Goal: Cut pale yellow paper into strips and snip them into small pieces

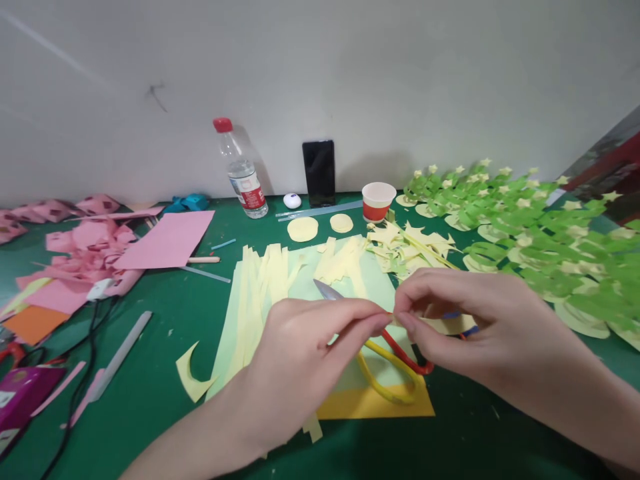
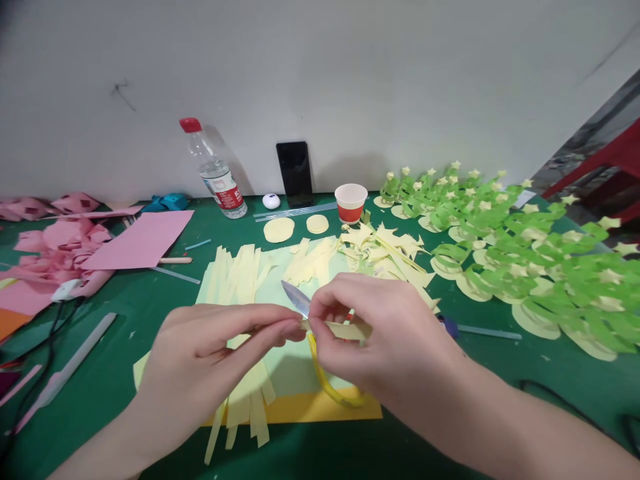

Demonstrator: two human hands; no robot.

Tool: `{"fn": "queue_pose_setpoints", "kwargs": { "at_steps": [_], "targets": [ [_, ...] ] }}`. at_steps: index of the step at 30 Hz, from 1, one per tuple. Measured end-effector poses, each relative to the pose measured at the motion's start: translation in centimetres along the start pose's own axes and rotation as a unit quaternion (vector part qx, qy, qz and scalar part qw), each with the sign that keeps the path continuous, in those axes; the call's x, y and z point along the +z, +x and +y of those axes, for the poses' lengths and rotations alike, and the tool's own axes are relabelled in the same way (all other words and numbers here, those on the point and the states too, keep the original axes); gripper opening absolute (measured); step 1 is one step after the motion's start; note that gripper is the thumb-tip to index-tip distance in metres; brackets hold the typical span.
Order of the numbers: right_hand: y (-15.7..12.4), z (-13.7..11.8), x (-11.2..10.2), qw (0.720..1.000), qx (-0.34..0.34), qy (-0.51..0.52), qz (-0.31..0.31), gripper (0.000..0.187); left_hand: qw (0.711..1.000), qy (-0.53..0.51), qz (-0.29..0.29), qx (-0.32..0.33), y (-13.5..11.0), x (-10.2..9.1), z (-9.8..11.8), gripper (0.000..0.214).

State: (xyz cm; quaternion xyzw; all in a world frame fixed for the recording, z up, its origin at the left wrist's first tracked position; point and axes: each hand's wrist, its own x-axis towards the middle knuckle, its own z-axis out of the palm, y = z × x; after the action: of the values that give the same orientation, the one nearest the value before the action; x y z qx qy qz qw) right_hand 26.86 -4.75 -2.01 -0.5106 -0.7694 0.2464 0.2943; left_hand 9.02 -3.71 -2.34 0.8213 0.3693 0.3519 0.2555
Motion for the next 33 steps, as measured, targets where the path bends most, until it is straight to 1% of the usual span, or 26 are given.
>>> {"fn": "queue_pose_setpoints", "kwargs": {
  "at_steps": [3,6,9,11,13,15,16,18,20,21,26,30,33],
  "targets": [
    [0.0,0.1,-0.5,1.000,0.016,0.010,0.010,0.015,0.997,-0.051,-0.005,-0.049,0.1,-1.0,0.0,0.015],
    [-0.1,0.3,-1.2,0.998,0.051,0.022,0.017,0.015,0.992,-0.081,0.015,-0.094,0.4,-2.3,-0.4,0.016],
    [-0.3,0.5,-1.6,0.997,0.076,0.023,0.025,0.018,0.995,-0.051,0.015,-0.090,0.7,-3.3,-1.1,0.017],
    [-0.3,0.6,-1.5,0.998,0.060,0.015,0.020,0.018,0.998,0.014,0.004,-0.065,0.9,-3.6,-1.4,0.014],
    [-0.2,0.8,-1.3,0.999,0.029,0.005,0.015,0.016,0.996,0.082,0.013,-0.034,0.9,-3.3,-1.5,0.008],
    [0.0,0.9,-1.0,1.000,0.007,-0.011,-0.001,0.014,0.993,0.114,0.027,0.005,0.8,-2.5,-1.4,0.015],
    [0.0,0.9,-0.8,1.000,0.001,-0.023,-0.012,0.014,0.993,0.115,0.025,0.024,0.7,-2.0,-1.2,0.016],
    [0.0,0.8,-0.3,0.998,-0.007,-0.054,-0.027,0.015,0.993,0.101,-0.004,0.055,0.4,-0.9,-0.9,0.012],
    [-0.1,0.7,0.1,0.996,-0.025,-0.082,-0.025,0.016,0.993,0.096,-0.025,0.071,0.2,-0.1,-0.7,0.013],
    [-0.2,0.6,0.3,0.995,-0.033,-0.094,-0.018,0.017,0.992,0.098,-0.025,0.076,0.1,0.2,-0.7,0.013],
    [-0.7,0.4,1.0,0.993,-0.056,-0.109,0.002,0.017,0.991,0.100,-0.022,0.082,0.0,0.6,-0.7,0.010],
    [-0.5,0.5,1.4,0.993,-0.045,-0.112,0.012,0.017,0.992,0.109,-0.023,0.057,0.2,0.6,-0.8,0.013],
    [-0.2,0.5,0.9,0.994,-0.033,-0.107,0.013,0.016,0.992,0.125,-0.014,0.032,0.7,0.3,-1.2,0.014]
  ]
}}
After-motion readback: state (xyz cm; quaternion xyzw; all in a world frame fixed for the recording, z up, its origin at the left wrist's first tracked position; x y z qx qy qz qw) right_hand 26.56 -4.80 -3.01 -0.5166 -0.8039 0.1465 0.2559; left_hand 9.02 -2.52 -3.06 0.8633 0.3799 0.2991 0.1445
